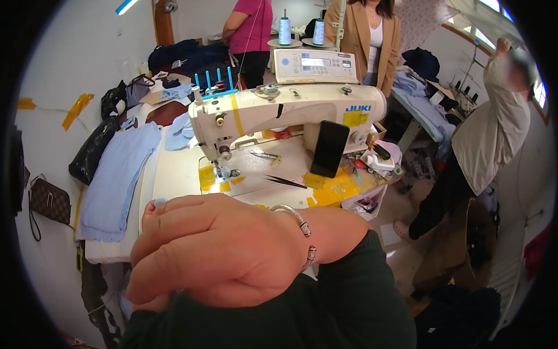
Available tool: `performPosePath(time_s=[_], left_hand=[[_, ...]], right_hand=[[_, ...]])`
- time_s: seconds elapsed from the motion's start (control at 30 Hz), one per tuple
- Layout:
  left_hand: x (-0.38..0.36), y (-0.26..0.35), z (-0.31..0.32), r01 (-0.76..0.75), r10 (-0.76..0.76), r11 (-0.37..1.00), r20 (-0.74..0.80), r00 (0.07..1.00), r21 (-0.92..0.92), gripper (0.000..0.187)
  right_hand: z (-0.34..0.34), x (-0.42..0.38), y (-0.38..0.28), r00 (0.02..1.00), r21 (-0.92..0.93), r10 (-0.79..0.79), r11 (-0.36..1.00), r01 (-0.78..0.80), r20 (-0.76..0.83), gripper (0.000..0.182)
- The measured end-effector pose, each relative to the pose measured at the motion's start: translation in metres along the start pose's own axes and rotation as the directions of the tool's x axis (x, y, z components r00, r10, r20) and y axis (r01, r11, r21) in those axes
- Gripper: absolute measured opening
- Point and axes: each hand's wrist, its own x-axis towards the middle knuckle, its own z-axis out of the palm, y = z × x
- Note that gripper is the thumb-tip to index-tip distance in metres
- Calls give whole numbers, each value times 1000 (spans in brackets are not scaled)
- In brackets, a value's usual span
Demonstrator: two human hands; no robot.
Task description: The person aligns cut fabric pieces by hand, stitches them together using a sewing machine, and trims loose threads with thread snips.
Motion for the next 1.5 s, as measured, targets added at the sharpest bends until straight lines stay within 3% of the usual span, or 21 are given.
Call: performPosePath(time_s=[0.07,0.2,0.27,0.37,0.4,0.47,0.5,0.53,0.6,0.67,0.73,0.8,0.87,0.9,0.97,1.13,1.2,1.23,1.33,1.4,1.5], left_hand=[[-7,11,13,-51,47,994,42,998,93,11],[-4,7,9,-3,3,1000,29,1000,30,11],[-5,8,13,-21,21,999,23,1000,31,13],[-5,7,7,20,-20,999,21,1000,38,15],[-4,7,6,29,-29,999,-5,1000,46,15],[-4,6,6,-4,2,998,21,1000,67,18],[-6,10,10,-13,11,997,29,1000,77,20],[-7,11,13,-17,14,996,32,999,90,21],[-5,9,8,-33,32,998,16,999,57,18],[-10,12,17,-13,14,1000,-25,1000,25,17],[-8,10,17,-15,15,1000,6,1000,-23,16],[-7,10,18,-1,1,1000,3,1000,-24,15],[-8,11,19,-3,3,999,-8,1000,-33,15],[-8,9,20,-18,17,999,-32,999,-27,17],[-9,11,25,-11,11,1000,-58,998,8,18],[-10,25,39,34,-33,998,-21,999,59,19],[-10,29,46,56,-54,998,-35,998,32,19],[-6,32,49,69,-69,998,-18,997,-5,20],[0,38,49,117,-117,993,5,993,-23,21],[3,41,50,136,-135,990,23,991,-44,22],[7,50,53,175,-175,984,-34,984,-11,21]], right_hand=[[2,-4,3,1000,-64,16,998,-15,9,26],[-1,-14,5,998,-5,59,998,-59,38,19],[5,-15,1,977,392,202,895,-215,74,20],[16,-15,-2,964,643,237,721,-257,119,25],[13,-12,0,964,664,239,703,-253,115,25],[1,-4,6,889,698,221,555,-453,401,48],[2,-5,7,867,686,250,533,-496,432,38],[7,-16,11,876,728,242,487,-482,418,38],[15,-43,19,963,751,234,611,-250,130,21],[-12,-63,26,951,693,255,654,-304,177,18],[-21,-98,26,866,610,499,699,-374,-41,14],[-22,-107,24,444,327,845,528,-784,-299,12],[-16,-133,59,223,-4,884,243,-970,-411,13],[-13,-150,75,219,2,888,241,-971,-405,13],[-6,-174,99,524,-524,774,299,-798,-356,16],[23,-159,136,429,-254,867,368,-895,-255,30],[35,-147,146,572,-293,801,512,-808,-178,53],[41,-137,146,560,-258,819,518,-816,-128,73],[63,-133,160,618,-250,770,574,-780,-162,78],[67,-140,179,652,-323,724,575,-751,-227,66],[59,-138,191,509,-184,790,475,-860,-341,37]])
